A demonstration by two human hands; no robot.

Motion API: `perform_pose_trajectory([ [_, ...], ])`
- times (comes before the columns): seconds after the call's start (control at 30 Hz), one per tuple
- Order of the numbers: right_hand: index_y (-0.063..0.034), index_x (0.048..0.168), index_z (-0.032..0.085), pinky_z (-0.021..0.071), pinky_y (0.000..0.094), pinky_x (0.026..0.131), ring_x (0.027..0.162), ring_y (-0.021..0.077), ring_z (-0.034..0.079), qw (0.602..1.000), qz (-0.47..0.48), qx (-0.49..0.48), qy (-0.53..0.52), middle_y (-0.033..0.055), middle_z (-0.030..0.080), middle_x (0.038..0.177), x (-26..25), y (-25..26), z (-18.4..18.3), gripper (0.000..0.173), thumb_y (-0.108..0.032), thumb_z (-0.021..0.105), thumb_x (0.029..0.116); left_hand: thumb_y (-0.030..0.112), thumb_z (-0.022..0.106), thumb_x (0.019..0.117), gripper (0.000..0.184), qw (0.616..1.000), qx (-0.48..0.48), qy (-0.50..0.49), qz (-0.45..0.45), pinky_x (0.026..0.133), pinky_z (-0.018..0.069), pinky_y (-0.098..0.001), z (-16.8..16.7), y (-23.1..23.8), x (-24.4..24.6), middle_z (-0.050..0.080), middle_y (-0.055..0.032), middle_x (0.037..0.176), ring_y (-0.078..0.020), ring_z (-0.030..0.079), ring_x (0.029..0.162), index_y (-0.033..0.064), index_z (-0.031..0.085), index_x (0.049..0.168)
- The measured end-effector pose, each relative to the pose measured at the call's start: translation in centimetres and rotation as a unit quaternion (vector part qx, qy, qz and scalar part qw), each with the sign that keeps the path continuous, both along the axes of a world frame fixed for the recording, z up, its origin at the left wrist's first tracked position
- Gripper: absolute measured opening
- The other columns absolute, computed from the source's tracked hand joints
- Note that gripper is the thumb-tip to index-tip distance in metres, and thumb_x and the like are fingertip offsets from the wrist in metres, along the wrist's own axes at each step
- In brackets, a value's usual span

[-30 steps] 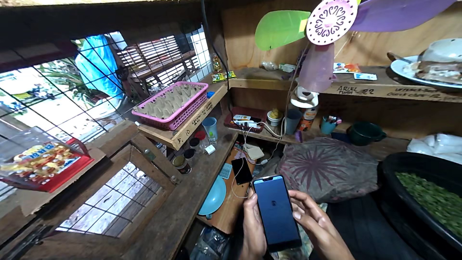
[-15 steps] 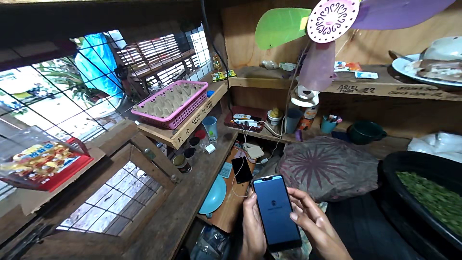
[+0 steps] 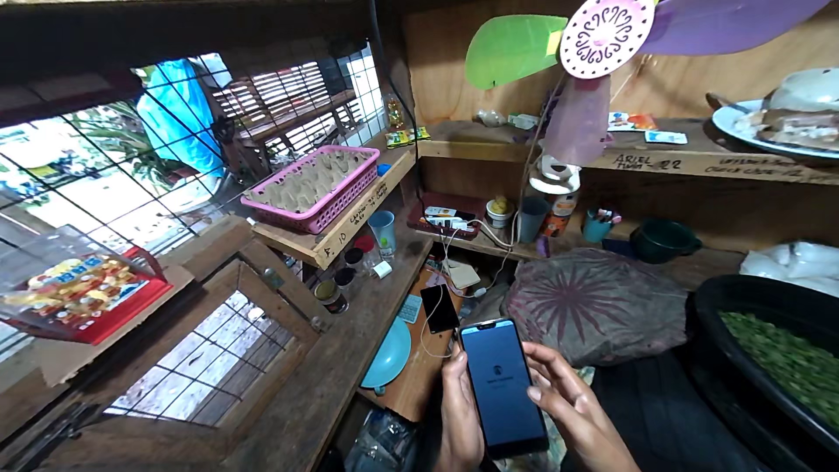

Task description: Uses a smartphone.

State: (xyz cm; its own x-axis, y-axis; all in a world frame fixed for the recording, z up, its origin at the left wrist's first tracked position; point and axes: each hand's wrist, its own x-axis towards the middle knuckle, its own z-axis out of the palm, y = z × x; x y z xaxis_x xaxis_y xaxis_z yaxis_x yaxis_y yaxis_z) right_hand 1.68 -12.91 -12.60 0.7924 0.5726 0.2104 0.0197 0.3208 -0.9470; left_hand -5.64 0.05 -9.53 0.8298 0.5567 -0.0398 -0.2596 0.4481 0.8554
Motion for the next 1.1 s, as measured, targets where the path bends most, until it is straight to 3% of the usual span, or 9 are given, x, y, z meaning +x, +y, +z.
perform_pose_trajectory([
  [0.13, -0.0038, 0.133, 0.054, 0.0578, 0.0293, 0.095, 0.112, 0.0123, 0.067, 1.000, 0.000, -0.006, 0.002, 0.0030, 0.067, 0.126, -0.08, 0.00, 0.07, 0.044, -0.019, 0.062, 0.0926, 0.025, 0.016, 0.1045, 0.052, 1.000, -0.001, 0.009, 0.007, 0.099, 0.0535, -0.0267, 0.05, -0.07, -0.15, 0.068, -0.0083, 0.118, -0.0085, 0.066, 0.110, -0.0048, 0.044, 0.136],
  [0.57, -0.0028, 0.133, 0.053, 0.0579, 0.0299, 0.095, 0.112, 0.0124, 0.067, 1.000, -0.001, -0.007, 0.003, 0.0034, 0.067, 0.126, -0.04, -0.13, -0.01, 0.043, -0.017, 0.060, 0.0928, 0.026, 0.016, 0.1042, 0.054, 1.000, -0.006, 0.026, 0.004, 0.101, 0.0513, -0.0265, 0.16, -0.18, -0.17, 0.063, -0.0107, 0.125, -0.0086, 0.063, 0.114, -0.0063, 0.040, 0.140],
  [1.1, -0.0034, 0.133, 0.053, 0.0577, 0.0292, 0.095, 0.112, 0.0123, 0.068, 1.000, 0.002, -0.001, 0.008, 0.0030, 0.067, 0.126, 0.02, -0.26, 0.05, 0.043, -0.015, 0.060, 0.0928, 0.025, 0.015, 0.1051, 0.051, 1.000, -0.009, 0.017, 0.010, 0.096, 0.0554, -0.0272, 0.33, -0.38, 0.07, 0.069, -0.0070, 0.114, -0.0089, 0.068, 0.107, -0.0036, 0.045, 0.134],
])
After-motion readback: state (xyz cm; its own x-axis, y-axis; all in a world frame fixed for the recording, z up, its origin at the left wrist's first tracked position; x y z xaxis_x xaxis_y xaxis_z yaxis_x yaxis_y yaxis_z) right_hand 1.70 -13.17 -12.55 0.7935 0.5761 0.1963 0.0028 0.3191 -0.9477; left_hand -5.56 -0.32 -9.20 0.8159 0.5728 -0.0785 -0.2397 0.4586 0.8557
